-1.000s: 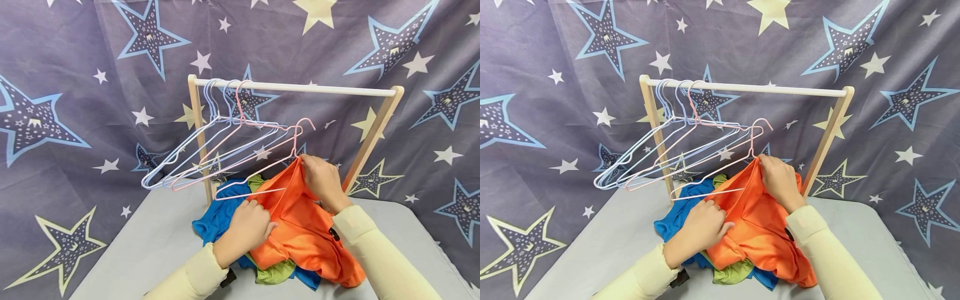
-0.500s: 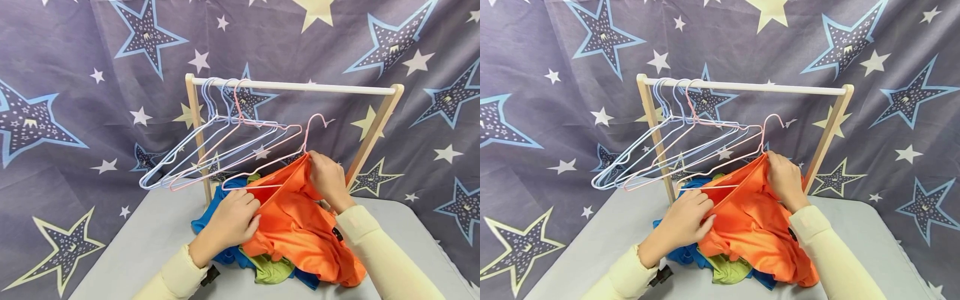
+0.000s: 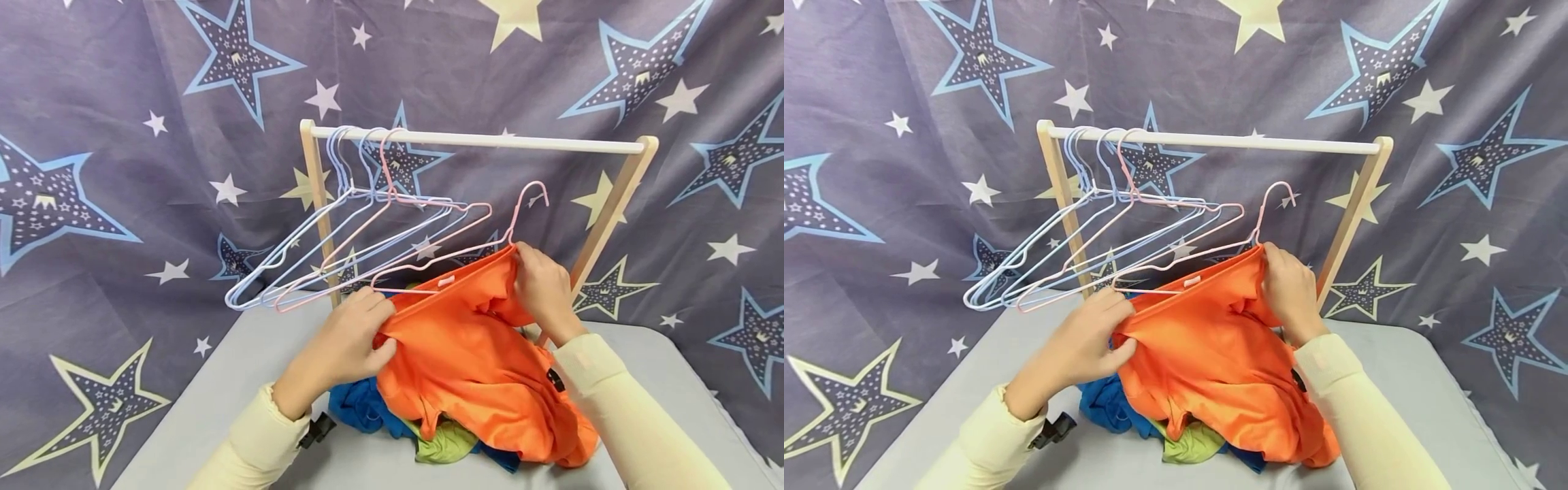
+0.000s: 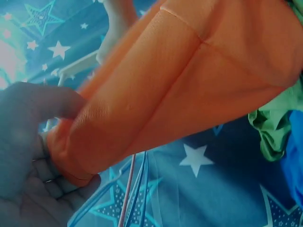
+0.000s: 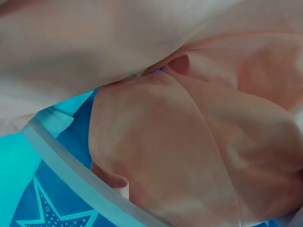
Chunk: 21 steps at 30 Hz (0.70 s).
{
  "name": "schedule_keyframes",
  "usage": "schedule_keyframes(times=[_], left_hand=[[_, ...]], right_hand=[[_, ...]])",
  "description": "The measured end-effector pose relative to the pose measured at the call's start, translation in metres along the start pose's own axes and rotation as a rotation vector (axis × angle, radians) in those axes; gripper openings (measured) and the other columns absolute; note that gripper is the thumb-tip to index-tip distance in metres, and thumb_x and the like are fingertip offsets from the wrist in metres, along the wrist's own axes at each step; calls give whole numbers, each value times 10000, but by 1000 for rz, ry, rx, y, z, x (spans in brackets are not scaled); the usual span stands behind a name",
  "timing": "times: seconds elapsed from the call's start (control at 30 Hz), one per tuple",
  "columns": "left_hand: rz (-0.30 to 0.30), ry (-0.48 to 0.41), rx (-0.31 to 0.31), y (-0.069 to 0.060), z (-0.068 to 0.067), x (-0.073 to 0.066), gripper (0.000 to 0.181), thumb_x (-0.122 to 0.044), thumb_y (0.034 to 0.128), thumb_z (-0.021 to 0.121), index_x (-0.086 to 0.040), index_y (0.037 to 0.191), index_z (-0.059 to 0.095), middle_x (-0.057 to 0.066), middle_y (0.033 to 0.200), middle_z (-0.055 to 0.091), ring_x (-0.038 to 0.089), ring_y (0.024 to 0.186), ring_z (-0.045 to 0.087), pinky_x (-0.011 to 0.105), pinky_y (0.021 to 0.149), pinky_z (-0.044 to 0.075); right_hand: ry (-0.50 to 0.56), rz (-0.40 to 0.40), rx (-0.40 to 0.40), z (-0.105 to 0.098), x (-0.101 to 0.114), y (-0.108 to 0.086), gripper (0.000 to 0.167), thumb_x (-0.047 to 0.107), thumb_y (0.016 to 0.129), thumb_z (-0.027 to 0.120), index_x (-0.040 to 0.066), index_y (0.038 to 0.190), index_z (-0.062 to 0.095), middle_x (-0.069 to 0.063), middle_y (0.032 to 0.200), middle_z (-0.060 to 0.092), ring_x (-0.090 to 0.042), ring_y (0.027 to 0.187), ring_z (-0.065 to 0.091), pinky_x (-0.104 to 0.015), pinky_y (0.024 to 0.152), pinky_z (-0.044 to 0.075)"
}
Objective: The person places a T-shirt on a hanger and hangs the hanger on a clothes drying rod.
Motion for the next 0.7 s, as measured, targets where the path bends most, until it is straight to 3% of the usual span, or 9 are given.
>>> schedule_keyframes(times=[0.2, 0.37, 0.7], left_hand=[[-27, -89, -60, 2, -20, 9, 155, -232, 891, 663, -127, 847, 558, -39, 755, 425, 156, 744, 417, 313, 649, 348], [-39, -128, -109, 8, -34, 15, 177, -195, 974, 619, -135, 810, 588, -36, 755, 505, 152, 749, 473, 309, 659, 405], [10, -124, -161, 23, -55, 17, 165, -160, 934, 694, -99, 805, 611, -3, 734, 511, 183, 756, 479, 347, 683, 402]], right_hand=[[10, 5, -16, -6, -3, 4, 181, 20, 960, 610, -30, 1130, 647, -239, 891, 691, -458, 752, 669, -604, 648, 551], [16, -7, -40, -10, -4, 5, 151, 16, 958, 603, -14, 1099, 648, -226, 847, 680, -459, 724, 662, -599, 622, 537], [36, -37, -47, -16, 0, 6, 178, 15, 957, 626, -17, 1131, 649, -220, 870, 684, -440, 752, 668, -591, 633, 545]])
Point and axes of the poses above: each hand's wrist, its own y-axis towards the middle knuckle, its own z-axis out of the palm, x = y × z, the point moved 6 cm from there along y, towards the middle knuckle
